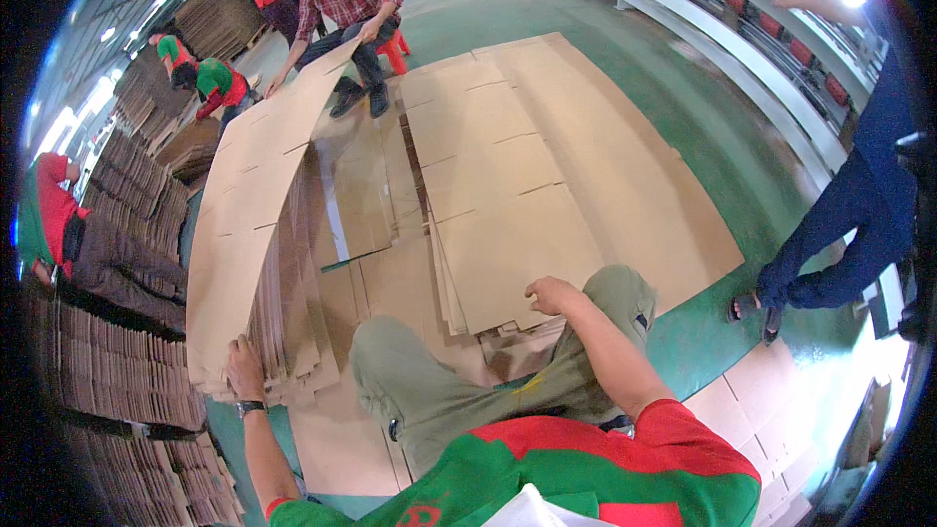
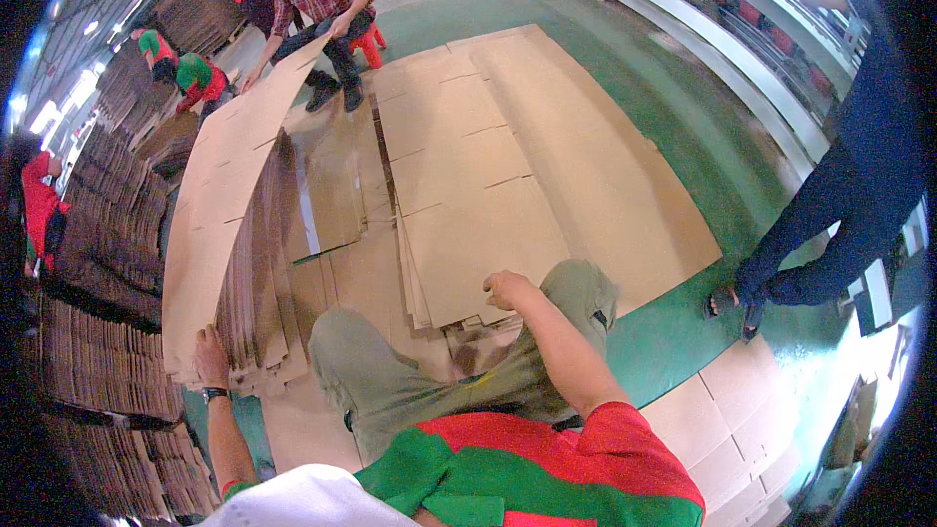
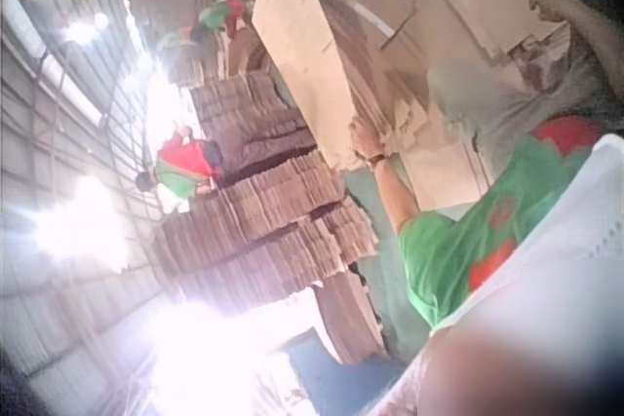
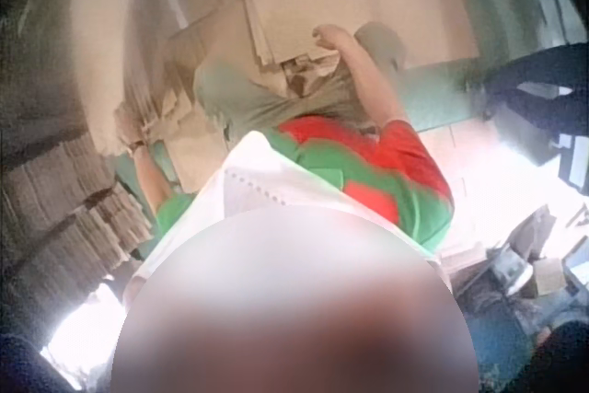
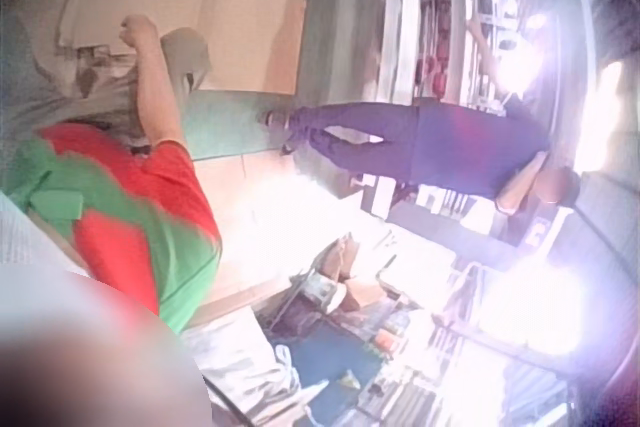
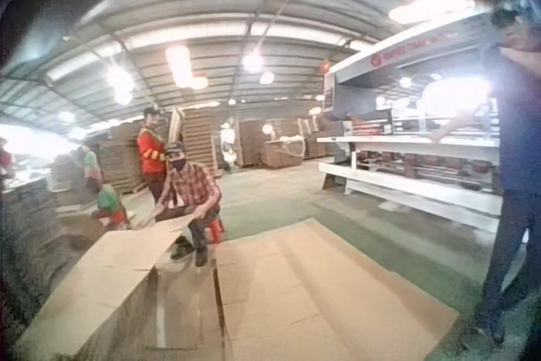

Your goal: The person sits on the floor and repeatedly picks up flat cardboard pieces from a nearby pile, aligns them, and places them onto a growing stack in front of them. The person occasionally pauses to adjust their position or wipe their face before resuming the stacking.

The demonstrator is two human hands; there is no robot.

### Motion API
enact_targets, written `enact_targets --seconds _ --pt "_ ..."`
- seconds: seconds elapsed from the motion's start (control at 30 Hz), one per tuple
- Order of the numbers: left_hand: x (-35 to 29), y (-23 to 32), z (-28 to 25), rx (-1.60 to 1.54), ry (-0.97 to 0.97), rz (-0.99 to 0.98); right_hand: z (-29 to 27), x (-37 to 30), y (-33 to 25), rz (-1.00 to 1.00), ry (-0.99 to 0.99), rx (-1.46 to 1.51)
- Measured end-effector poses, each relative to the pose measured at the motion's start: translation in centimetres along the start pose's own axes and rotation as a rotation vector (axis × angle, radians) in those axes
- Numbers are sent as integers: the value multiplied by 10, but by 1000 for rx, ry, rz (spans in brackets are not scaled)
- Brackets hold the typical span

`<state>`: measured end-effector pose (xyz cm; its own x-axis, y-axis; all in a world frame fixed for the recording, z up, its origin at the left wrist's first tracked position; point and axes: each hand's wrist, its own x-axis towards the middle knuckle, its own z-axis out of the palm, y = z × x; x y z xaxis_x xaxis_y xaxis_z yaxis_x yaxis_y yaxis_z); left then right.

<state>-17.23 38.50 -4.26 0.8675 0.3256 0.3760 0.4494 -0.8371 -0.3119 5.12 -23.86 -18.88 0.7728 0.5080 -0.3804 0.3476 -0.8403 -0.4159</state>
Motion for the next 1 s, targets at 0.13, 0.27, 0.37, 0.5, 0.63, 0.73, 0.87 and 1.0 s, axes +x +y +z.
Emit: enact_targets --seconds 0.13,0.27,0.37,0.5,0.63,0.73,0.87,1.0 --pt "9 39 -22 -65 26 98 -6 -8 -7 55 -9 45" --pt "15 79 -29 -32 15 157 -10 -13 -7 9 18 9" --pt "20 99 -32 -109 4 188 -12 -12 -5 36 -34 67" --pt "27 117 -41 -106 32 132 -13 -10 -6 13 -15 81" --pt "28 132 -41 -144 73 39 -14 -11 -9 14 -25 113" --pt "22 120 -28 -108 42 -20 -16 -15 -11 -4 -18 134" --pt "11 73 7 -26 -1 -138 -18 -17 -13 33 -8 148" --pt "-6 35 36 21 -100 -248 -15 -15 -14 -32 13 132"
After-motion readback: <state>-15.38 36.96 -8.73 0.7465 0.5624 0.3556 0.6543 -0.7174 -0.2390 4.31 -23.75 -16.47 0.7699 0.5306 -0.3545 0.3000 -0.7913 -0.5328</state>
